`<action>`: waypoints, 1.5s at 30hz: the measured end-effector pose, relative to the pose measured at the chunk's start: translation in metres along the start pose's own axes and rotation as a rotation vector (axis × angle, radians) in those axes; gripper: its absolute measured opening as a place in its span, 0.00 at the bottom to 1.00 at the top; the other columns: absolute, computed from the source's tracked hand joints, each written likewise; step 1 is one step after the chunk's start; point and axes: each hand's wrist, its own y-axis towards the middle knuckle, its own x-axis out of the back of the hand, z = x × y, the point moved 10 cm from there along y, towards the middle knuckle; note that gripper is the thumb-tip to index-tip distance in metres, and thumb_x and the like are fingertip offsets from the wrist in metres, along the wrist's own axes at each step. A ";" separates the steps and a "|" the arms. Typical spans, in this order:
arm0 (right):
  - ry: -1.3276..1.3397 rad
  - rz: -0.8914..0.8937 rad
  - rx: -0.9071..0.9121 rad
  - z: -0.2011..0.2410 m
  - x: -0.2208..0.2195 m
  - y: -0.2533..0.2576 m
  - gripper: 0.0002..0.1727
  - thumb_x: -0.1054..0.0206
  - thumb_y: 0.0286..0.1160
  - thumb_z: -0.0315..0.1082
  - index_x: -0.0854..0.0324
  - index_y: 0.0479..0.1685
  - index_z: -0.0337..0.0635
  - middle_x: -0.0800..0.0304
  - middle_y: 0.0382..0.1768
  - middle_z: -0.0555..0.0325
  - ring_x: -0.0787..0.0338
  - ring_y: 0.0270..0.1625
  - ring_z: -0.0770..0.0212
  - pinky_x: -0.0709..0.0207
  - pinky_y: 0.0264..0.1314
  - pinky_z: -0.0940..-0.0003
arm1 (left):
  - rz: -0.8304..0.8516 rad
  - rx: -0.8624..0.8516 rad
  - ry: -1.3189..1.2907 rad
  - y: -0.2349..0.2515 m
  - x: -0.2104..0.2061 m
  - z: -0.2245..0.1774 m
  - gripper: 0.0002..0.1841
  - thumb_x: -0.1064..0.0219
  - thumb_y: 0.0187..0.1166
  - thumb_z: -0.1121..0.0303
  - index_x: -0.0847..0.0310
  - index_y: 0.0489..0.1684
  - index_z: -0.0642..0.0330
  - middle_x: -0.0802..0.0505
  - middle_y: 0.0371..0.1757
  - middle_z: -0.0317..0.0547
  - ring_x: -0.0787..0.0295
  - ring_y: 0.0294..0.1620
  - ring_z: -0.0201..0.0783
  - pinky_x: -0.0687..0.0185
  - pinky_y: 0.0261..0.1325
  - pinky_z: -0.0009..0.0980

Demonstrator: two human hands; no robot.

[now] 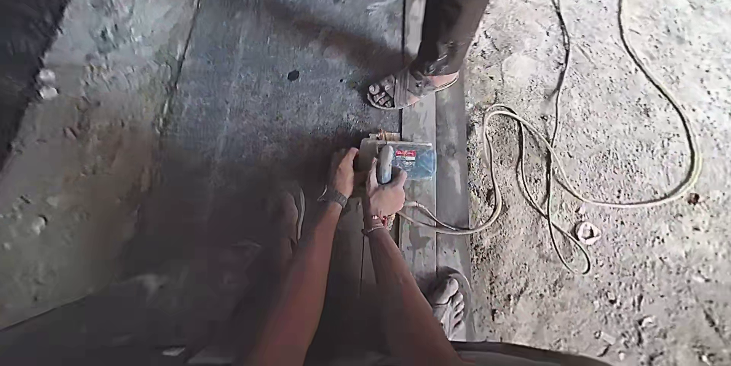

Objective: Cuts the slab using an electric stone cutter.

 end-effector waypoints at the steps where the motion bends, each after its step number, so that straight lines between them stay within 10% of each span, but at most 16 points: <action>1: -0.022 -0.028 0.008 -0.001 0.000 -0.001 0.31 0.24 0.65 0.59 0.15 0.59 0.44 0.05 0.33 0.52 0.05 0.36 0.47 0.17 0.38 0.43 | -0.014 -0.007 -0.044 -0.001 -0.002 0.004 0.15 0.44 0.86 0.79 0.17 0.65 0.71 0.13 0.66 0.70 0.19 0.73 0.65 0.29 0.79 0.58; 17: -0.059 -0.368 0.195 0.020 0.004 -0.008 0.28 0.25 0.68 0.54 0.15 0.53 0.37 0.06 0.32 0.51 0.06 0.33 0.50 0.17 0.36 0.47 | 0.002 -0.048 -0.054 0.016 -0.004 0.009 0.31 0.15 0.59 0.73 0.16 0.66 0.70 0.13 0.65 0.67 0.20 0.71 0.66 0.26 0.74 0.55; 45: -0.207 -0.564 0.227 0.049 -0.004 -0.009 0.26 0.25 0.72 0.50 0.16 0.55 0.34 0.06 0.36 0.46 0.05 0.37 0.48 0.15 0.41 0.49 | -0.007 -0.056 -0.152 0.037 0.001 0.007 0.23 0.20 0.63 0.77 0.13 0.60 0.68 0.11 0.59 0.65 0.16 0.65 0.64 0.21 0.69 0.51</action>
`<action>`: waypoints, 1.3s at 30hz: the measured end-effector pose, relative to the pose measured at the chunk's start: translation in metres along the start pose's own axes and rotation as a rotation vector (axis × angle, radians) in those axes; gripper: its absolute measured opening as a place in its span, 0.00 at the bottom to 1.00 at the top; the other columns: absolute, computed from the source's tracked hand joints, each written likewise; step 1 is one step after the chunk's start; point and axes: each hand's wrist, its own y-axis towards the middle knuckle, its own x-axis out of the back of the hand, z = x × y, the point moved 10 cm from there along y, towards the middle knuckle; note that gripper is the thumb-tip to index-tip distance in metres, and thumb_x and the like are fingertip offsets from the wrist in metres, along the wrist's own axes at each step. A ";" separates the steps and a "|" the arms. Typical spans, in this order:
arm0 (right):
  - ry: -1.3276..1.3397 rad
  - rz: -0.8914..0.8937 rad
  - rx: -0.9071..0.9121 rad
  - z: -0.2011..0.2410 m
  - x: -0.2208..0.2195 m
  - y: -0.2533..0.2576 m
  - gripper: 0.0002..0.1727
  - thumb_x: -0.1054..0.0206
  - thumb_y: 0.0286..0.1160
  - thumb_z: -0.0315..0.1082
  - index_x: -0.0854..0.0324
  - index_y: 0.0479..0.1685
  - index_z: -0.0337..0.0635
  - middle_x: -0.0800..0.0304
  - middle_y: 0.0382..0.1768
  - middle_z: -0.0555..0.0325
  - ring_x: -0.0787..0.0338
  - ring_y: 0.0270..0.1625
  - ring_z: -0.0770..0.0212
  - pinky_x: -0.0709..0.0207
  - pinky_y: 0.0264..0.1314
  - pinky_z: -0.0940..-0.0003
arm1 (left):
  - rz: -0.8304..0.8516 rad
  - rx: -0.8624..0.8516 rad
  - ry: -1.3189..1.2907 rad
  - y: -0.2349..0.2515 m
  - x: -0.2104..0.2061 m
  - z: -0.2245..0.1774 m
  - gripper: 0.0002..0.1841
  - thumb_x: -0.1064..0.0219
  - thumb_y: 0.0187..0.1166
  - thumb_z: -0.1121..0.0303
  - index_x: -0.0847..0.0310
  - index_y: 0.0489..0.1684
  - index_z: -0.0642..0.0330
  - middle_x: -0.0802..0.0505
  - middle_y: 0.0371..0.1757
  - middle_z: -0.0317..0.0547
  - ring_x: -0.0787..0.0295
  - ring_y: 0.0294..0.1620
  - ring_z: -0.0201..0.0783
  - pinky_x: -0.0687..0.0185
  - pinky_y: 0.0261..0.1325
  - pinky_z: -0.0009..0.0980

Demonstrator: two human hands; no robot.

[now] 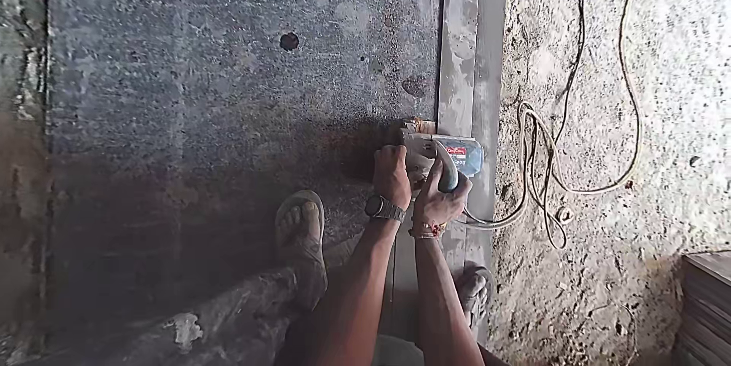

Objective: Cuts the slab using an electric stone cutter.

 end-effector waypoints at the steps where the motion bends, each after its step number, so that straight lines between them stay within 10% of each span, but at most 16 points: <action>1: -0.002 0.003 -0.006 0.001 -0.001 0.000 0.27 0.25 0.72 0.50 0.16 0.55 0.33 0.06 0.37 0.46 0.06 0.38 0.48 0.15 0.42 0.49 | 0.011 0.010 0.009 0.001 -0.001 0.000 0.22 0.21 0.64 0.77 0.13 0.60 0.68 0.11 0.59 0.65 0.17 0.66 0.63 0.21 0.70 0.51; 25: 0.100 0.269 -0.049 -0.001 -0.024 0.023 0.27 0.31 0.74 0.55 0.13 0.49 0.35 0.09 0.31 0.49 0.09 0.35 0.49 0.20 0.41 0.45 | -0.020 0.010 0.032 0.016 0.001 -0.005 0.26 0.17 0.62 0.76 0.14 0.63 0.69 0.12 0.63 0.66 0.18 0.69 0.65 0.22 0.71 0.53; 32: 0.489 0.699 -0.122 -0.013 -0.064 0.034 0.17 0.20 0.58 0.38 0.13 0.44 0.39 0.13 0.25 0.60 0.15 0.24 0.69 0.17 0.32 0.67 | 0.000 0.009 0.030 0.020 0.003 -0.008 0.31 0.13 0.57 0.72 0.16 0.65 0.69 0.13 0.64 0.67 0.19 0.68 0.65 0.25 0.73 0.55; 39: 0.273 0.476 -0.031 0.004 -0.046 0.039 0.27 0.17 0.49 0.35 0.18 0.52 0.35 0.12 0.33 0.51 0.12 0.36 0.56 0.19 0.43 0.52 | 0.023 0.046 0.035 0.026 0.000 -0.006 0.30 0.14 0.59 0.71 0.15 0.66 0.67 0.13 0.65 0.65 0.20 0.70 0.64 0.24 0.72 0.54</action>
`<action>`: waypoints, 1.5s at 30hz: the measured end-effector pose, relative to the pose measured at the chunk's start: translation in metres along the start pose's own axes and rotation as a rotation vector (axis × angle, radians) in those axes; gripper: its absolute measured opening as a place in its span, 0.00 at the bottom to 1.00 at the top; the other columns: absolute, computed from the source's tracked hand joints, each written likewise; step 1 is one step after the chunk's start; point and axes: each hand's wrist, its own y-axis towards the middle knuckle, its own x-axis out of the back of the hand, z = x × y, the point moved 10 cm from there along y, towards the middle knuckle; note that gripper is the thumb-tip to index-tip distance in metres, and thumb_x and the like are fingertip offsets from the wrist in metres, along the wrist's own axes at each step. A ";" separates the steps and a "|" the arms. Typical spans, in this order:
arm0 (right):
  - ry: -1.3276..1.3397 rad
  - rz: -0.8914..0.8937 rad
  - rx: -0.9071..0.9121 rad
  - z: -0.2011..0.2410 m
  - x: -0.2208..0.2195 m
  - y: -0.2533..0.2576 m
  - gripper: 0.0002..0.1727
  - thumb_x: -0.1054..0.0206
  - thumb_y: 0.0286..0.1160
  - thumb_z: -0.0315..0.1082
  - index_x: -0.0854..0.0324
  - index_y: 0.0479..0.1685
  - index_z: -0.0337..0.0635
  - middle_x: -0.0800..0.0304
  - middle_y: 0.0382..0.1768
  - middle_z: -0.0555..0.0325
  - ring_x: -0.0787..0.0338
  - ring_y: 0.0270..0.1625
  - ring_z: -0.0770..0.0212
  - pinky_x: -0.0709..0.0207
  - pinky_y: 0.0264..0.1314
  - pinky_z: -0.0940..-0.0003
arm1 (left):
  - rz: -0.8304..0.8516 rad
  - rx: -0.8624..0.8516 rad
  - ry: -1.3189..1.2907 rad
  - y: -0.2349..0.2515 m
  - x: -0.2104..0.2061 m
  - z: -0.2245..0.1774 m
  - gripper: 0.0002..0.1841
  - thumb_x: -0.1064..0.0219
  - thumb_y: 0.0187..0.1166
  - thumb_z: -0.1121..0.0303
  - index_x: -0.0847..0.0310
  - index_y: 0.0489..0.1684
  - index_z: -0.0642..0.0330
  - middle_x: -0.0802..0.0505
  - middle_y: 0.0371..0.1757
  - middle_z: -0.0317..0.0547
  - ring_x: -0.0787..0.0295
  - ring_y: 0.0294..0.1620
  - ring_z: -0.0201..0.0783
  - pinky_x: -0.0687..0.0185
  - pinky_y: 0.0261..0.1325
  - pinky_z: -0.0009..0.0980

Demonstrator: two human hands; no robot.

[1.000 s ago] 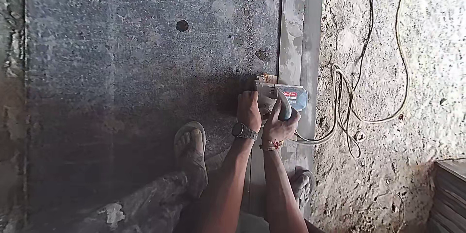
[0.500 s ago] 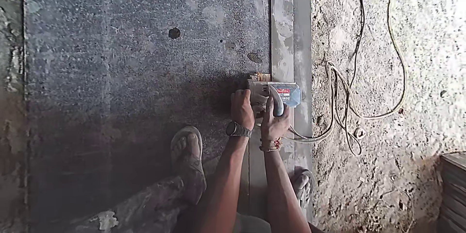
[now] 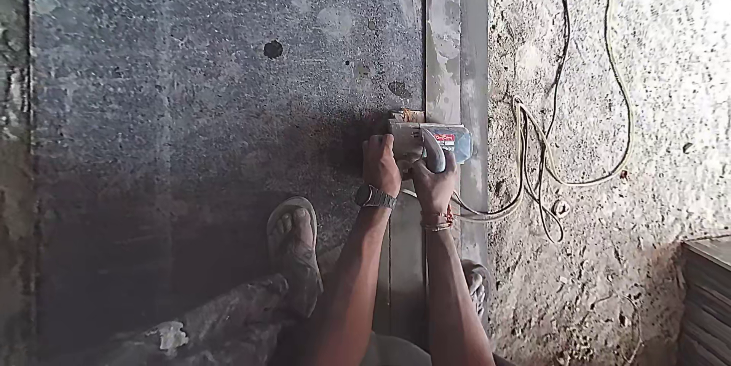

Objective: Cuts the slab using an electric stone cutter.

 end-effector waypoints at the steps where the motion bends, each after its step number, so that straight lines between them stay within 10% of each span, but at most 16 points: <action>1: -0.014 -0.013 -0.002 0.001 0.000 -0.001 0.28 0.17 0.49 0.34 0.18 0.54 0.35 0.12 0.34 0.50 0.12 0.37 0.55 0.19 0.43 0.51 | -0.002 0.001 0.004 0.001 0.000 0.000 0.30 0.15 0.60 0.72 0.15 0.65 0.66 0.13 0.64 0.64 0.19 0.70 0.64 0.23 0.72 0.54; 45: -0.170 -0.131 -0.110 0.027 -0.003 0.017 0.29 0.15 0.55 0.35 0.20 0.59 0.40 0.11 0.35 0.47 0.10 0.38 0.45 0.21 0.43 0.43 | -0.083 -0.039 -0.005 0.030 0.009 -0.014 0.30 0.13 0.58 0.72 0.16 0.63 0.67 0.13 0.62 0.66 0.18 0.66 0.64 0.21 0.69 0.54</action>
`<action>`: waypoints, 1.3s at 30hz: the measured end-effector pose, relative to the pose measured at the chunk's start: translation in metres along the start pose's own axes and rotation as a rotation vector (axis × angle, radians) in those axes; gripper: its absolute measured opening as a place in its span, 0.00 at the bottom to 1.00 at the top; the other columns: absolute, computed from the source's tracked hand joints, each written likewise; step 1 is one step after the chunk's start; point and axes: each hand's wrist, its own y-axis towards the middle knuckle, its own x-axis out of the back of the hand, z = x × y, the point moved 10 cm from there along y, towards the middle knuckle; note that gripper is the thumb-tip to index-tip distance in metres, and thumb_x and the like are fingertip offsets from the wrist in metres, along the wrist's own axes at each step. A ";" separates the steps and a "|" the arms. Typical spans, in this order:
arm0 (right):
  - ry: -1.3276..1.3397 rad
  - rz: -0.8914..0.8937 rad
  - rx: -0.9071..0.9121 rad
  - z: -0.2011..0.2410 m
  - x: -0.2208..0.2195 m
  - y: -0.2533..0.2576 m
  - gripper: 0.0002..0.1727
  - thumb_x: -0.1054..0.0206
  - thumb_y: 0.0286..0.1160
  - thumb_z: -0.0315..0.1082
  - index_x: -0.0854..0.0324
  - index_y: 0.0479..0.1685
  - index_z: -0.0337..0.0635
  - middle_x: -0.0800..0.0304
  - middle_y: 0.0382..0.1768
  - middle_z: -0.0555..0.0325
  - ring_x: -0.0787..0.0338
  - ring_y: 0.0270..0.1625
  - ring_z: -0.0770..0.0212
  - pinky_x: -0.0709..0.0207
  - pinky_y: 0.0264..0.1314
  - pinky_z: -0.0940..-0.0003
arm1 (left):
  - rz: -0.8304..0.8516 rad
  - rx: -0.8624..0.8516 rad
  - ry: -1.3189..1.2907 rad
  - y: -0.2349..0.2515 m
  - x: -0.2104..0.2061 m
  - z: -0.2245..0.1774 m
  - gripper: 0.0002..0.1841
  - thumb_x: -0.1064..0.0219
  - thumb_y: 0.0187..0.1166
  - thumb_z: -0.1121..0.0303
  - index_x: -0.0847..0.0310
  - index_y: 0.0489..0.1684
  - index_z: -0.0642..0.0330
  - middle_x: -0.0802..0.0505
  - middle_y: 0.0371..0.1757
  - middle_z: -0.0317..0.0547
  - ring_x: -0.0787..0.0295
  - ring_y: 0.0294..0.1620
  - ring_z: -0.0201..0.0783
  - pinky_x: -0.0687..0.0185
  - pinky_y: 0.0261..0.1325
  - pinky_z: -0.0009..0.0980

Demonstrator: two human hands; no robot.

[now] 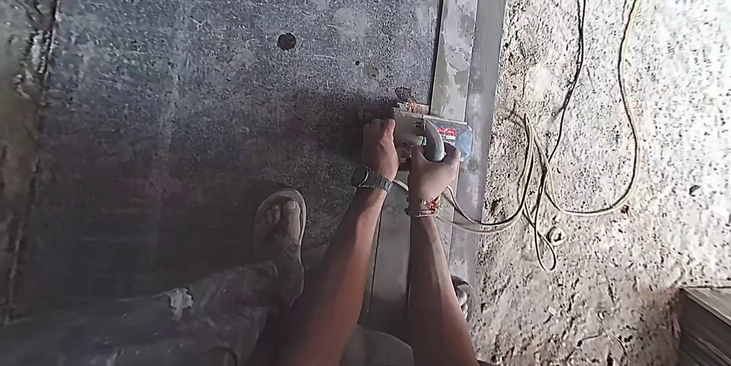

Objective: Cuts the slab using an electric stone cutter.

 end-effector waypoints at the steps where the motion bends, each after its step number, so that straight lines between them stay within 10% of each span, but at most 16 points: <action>1: 0.000 -0.006 0.003 0.001 0.000 0.001 0.29 0.15 0.55 0.35 0.20 0.59 0.40 0.10 0.35 0.47 0.10 0.38 0.45 0.21 0.42 0.43 | -0.004 -0.001 -0.001 0.001 0.000 0.000 0.30 0.13 0.58 0.72 0.16 0.63 0.67 0.13 0.62 0.66 0.18 0.66 0.64 0.21 0.69 0.54; 39: -0.038 0.007 0.008 0.015 -0.015 0.025 0.31 0.15 0.58 0.47 0.22 0.61 0.48 0.10 0.32 0.52 0.09 0.37 0.46 0.21 0.39 0.45 | 0.085 0.059 0.084 0.038 0.001 -0.010 0.33 0.14 0.59 0.69 0.18 0.68 0.65 0.13 0.64 0.66 0.20 0.72 0.62 0.25 0.76 0.51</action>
